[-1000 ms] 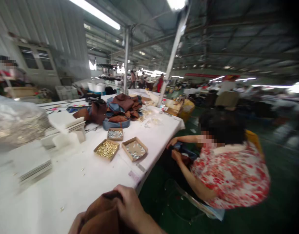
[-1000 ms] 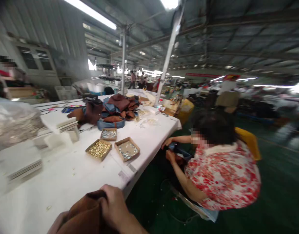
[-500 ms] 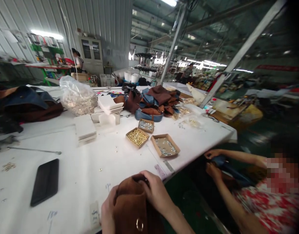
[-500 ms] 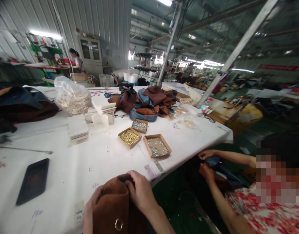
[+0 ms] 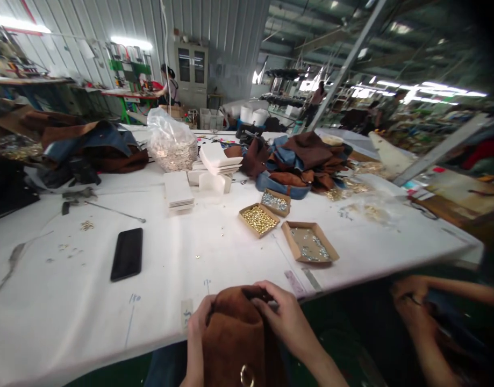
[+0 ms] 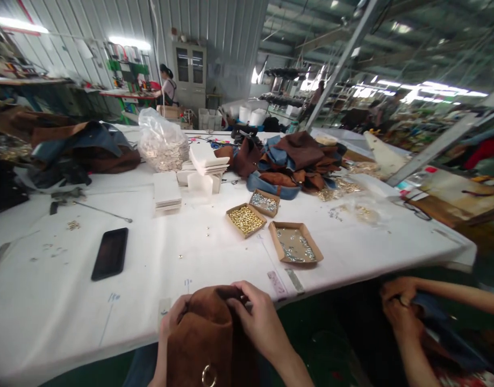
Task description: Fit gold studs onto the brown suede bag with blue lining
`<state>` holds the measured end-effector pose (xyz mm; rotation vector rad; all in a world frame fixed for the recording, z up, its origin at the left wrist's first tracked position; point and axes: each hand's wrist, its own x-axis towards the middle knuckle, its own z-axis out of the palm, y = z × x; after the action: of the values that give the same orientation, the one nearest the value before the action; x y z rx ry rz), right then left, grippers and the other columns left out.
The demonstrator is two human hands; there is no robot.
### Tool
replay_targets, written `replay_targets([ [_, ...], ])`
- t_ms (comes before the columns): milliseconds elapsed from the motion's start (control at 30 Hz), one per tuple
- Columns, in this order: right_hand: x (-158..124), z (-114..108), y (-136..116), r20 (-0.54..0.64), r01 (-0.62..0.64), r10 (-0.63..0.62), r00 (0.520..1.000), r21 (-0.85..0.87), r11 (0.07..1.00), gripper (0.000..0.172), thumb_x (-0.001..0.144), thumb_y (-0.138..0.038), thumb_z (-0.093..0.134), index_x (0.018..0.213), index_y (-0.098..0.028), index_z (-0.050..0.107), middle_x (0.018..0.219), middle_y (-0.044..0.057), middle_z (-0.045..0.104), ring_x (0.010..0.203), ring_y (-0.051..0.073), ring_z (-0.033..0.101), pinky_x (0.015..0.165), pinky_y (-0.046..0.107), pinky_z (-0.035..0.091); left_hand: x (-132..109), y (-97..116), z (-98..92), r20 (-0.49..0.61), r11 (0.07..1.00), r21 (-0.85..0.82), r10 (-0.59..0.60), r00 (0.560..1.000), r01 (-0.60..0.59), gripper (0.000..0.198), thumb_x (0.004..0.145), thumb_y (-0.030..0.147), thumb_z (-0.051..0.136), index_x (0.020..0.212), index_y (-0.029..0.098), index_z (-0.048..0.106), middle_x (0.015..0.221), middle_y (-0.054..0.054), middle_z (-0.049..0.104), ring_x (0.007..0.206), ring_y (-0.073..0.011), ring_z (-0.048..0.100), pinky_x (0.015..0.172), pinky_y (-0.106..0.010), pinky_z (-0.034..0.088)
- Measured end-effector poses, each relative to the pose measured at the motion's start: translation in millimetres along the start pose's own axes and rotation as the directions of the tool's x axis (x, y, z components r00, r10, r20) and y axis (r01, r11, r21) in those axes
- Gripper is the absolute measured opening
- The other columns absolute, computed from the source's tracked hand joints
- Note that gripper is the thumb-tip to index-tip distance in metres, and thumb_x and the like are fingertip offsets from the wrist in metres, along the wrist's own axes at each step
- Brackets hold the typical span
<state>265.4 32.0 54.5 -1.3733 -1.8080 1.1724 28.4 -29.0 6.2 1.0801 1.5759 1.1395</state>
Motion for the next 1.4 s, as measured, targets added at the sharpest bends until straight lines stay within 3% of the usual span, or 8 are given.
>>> replay_targets([
  [200, 6.7, 4.0, -1.0, 0.104, -0.035, 0.032, 0.994, 0.022, 0.999, 0.036, 0.113, -0.06, 0.076, 0.126, -0.027, 0.083, 0.123, 0.006, 0.086, 0.114, 0.03, 0.079, 0.099, 0.039, 0.061, -8.8, -7.0, -16.8, 0.008, 0.988, -0.151, -0.041, 0.999, 0.042, 0.032, 0.094, 0.04, 0.072, 0.115, 0.02, 0.086, 0.112, -0.008, 0.088, 0.11, -0.0347, 0.08, 0.095, -0.04, 0.061],
  [433, 27.5, 11.5, -29.2, 0.104, -0.012, 0.006, 0.995, 0.055, 0.998, 0.038, 0.116, -0.058, 0.069, 0.128, -0.025, 0.084, 0.129, 0.009, 0.086, 0.116, 0.031, 0.081, 0.1, 0.043, 0.063, -9.7, 15.0, -25.1, -0.03, 0.955, -0.287, -0.094, 0.995, 0.081, 0.026, 0.093, 0.037, 0.074, 0.109, 0.019, 0.083, 0.106, -0.007, 0.086, 0.104, -0.0319, 0.076, 0.087, -0.037, 0.059],
  [667, 94.0, -1.9, -96.1, 0.339, 0.065, -0.013, 0.941, -0.143, 0.988, 0.024, 0.114, -0.031, 0.07, 0.131, -0.03, 0.086, 0.128, 0.004, 0.087, 0.117, 0.027, 0.082, 0.104, 0.044, 0.063, -1.1, 30.6, -33.5, -0.082, 0.892, -0.442, -0.141, 0.987, 0.091, 0.026, 0.092, 0.04, 0.08, 0.106, 0.018, 0.077, 0.1, -0.006, 0.081, 0.097, -0.0261, 0.069, 0.083, -0.032, 0.053],
  [800, 139.5, 22.3, -111.3, 0.434, 0.186, -0.083, 0.897, -0.201, 0.962, 0.028, 0.111, -0.021, 0.067, 0.126, -0.03, 0.088, 0.126, 0.002, 0.088, 0.118, 0.026, 0.081, 0.109, 0.044, 0.061, 14.1, 40.2, -43.4, -0.125, 0.781, -0.614, -0.238, 0.963, 0.113, 0.023, 0.093, 0.04, 0.074, 0.096, 0.018, 0.072, 0.089, -0.003, 0.073, 0.086, -0.0214, 0.062, 0.074, -0.028, 0.049],
  [900, 168.6, 50.6, -108.1, 0.46, 0.206, -0.102, 0.882, -0.183, 0.961, 0.028, 0.111, -0.02, 0.067, 0.127, -0.03, 0.088, 0.124, 0.002, 0.088, 0.116, 0.025, 0.08, 0.105, 0.041, 0.061, 30.4, 33.7, -56.2, -0.163, 0.73, -0.669, -0.332, 0.929, 0.143, 0.028, 0.095, 0.045, 0.068, 0.088, 0.018, 0.067, 0.083, -0.002, 0.067, 0.081, -0.0204, 0.059, 0.07, -0.028, 0.047],
  [1100, 210.2, 92.3, -77.9, 0.473, 0.337, -0.191, 0.86, -0.245, 0.909, 0.015, 0.113, -0.025, 0.07, 0.102, -0.025, 0.08, 0.103, 0.003, 0.076, 0.099, 0.022, 0.07, 0.088, 0.037, 0.054, 52.7, -3.9, -74.2, -0.203, 0.884, -0.422, -0.308, 0.929, 0.201, 0.032, 0.108, 0.045, 0.056, 0.091, 0.02, 0.068, 0.082, -0.002, 0.07, 0.079, -0.021, 0.06, 0.07, -0.03, 0.043],
  [1233, 216.3, 101.8, -49.1, 0.448, 0.371, -0.23, 0.864, -0.255, 0.893, 0.015, 0.117, -0.023, 0.065, 0.108, -0.027, 0.076, 0.109, 0.003, 0.073, 0.102, 0.021, 0.07, 0.088, 0.034, 0.055, 57.0, -16.4, -71.8, -0.288, 0.988, -0.121, -0.13, 0.949, 0.098, 0.018, 0.107, 0.031, 0.059, 0.095, 0.024, 0.07, 0.071, 0.001, 0.067, 0.067, -0.0199, 0.062, 0.064, -0.033, 0.037],
  [1400, 210.3, 100.0, -23.9, 0.377, 0.39, -0.27, 0.886, -0.292, 0.873, 0.015, 0.115, -0.016, 0.065, 0.114, -0.027, 0.076, 0.111, 0.005, 0.073, 0.104, 0.021, 0.072, 0.086, 0.032, 0.06, 68.4, -25.2, -71.6, -0.216, 0.985, 0.167, 0.086, 0.973, -0.05, 0.018, 0.111, 0.013, 0.057, 0.111, 0.024, 0.072, 0.076, 0.002, 0.073, 0.06, -0.0167, 0.07, 0.056, -0.029, 0.047],
])
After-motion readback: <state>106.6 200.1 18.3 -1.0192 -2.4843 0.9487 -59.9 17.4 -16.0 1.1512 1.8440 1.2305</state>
